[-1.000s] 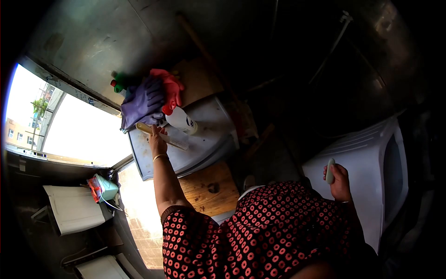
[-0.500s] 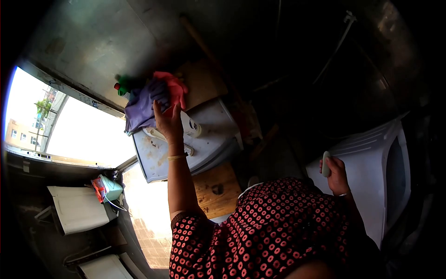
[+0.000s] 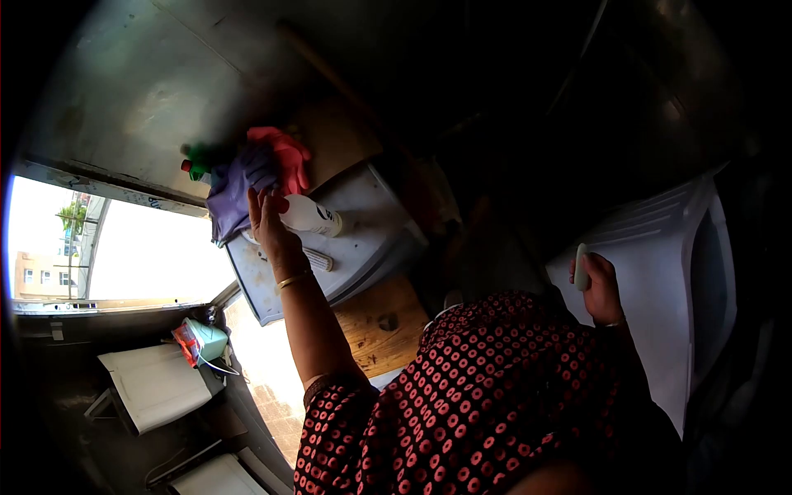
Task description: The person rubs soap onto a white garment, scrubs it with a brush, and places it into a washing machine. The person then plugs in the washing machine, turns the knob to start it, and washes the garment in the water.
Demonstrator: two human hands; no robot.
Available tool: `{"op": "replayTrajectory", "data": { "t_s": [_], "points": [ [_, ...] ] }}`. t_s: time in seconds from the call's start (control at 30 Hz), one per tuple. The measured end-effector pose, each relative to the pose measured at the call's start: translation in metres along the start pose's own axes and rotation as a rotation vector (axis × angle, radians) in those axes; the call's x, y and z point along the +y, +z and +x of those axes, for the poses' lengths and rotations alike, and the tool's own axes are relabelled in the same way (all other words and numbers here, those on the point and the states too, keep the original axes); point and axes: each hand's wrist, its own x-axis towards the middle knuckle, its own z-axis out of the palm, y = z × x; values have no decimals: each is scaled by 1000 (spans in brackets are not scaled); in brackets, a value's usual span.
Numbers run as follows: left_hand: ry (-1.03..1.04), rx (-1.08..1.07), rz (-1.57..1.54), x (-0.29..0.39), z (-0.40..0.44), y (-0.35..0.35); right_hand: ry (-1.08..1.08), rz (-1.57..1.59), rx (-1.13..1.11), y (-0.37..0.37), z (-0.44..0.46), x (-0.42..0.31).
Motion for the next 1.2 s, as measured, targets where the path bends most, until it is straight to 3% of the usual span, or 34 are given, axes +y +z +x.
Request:
{"op": "replayTrajectory", "data": {
  "t_s": [0.2, 0.37, 0.43, 0.63, 0.7, 0.97, 1.03, 1.2],
  "points": [
    [-23, -86, 101, 17, 2, 7, -9, 93, 15, -9, 4, 6],
    [165, -167, 319, 11, 6, -1, 12, 111, 56, -20, 9, 11],
    [256, -158, 616, 18, 2, -3, 33, 117, 84, -18, 11, 10],
    [514, -340, 1082, 31, -3, -8, 72, 96, 152, -6, 15, 3],
    [386, -267, 1274, 51, -11, 5, 78, 117, 98, -11, 15, 4],
    [356, -404, 1260, 63, -12, 24, 122, 76, 285, -36, -15, -7],
    [437, -433, 1267, 69, -16, 36, 79, 54, 371, -44, -20, -14],
    [345, -425, 1304, 69, -37, 113, -132, -157, 352, -87, -10, -51]
  ]
}}
